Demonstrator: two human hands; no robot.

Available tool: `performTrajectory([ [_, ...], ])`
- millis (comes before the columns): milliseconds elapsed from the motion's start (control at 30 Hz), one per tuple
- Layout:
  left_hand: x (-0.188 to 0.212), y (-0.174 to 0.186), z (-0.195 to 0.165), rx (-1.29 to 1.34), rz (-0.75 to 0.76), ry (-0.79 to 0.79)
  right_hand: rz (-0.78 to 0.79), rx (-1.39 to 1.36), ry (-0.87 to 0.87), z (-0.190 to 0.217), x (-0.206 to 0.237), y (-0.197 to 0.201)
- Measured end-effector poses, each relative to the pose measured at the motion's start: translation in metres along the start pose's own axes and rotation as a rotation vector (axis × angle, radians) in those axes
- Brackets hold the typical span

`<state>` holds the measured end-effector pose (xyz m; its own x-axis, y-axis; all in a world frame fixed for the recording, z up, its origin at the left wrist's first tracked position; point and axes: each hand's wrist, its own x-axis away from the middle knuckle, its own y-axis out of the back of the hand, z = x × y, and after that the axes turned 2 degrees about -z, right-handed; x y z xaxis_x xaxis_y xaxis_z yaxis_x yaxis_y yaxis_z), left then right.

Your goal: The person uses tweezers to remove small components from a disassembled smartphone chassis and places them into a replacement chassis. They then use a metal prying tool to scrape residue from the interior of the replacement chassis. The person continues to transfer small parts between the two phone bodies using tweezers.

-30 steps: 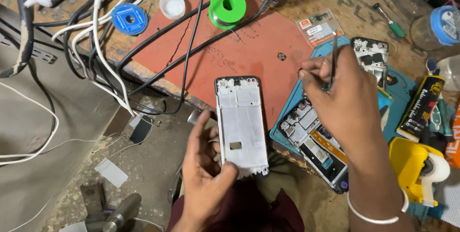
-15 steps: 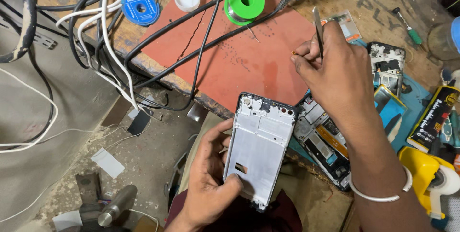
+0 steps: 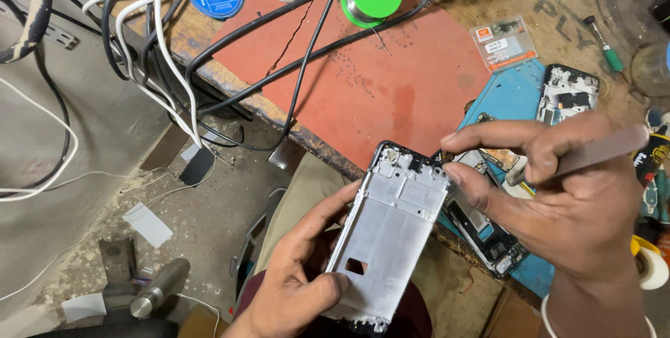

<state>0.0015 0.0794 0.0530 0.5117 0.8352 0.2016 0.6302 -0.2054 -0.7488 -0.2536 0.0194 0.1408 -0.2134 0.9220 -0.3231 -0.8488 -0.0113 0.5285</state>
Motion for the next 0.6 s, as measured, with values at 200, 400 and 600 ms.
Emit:
performTrajectory([
  [200,0.007,-0.007,-0.028,0.13,0.058,0.238,0.144,-0.084,0.031,0.005,0.009,0.002],
  [400,0.011,-0.012,-0.047,0.179,0.088,0.359,0.296,-0.071,0.003,0.007,0.02,0.013],
  [600,0.01,-0.015,-0.05,0.163,0.104,0.33,0.35,0.098,-0.004,0.009,0.026,0.021],
])
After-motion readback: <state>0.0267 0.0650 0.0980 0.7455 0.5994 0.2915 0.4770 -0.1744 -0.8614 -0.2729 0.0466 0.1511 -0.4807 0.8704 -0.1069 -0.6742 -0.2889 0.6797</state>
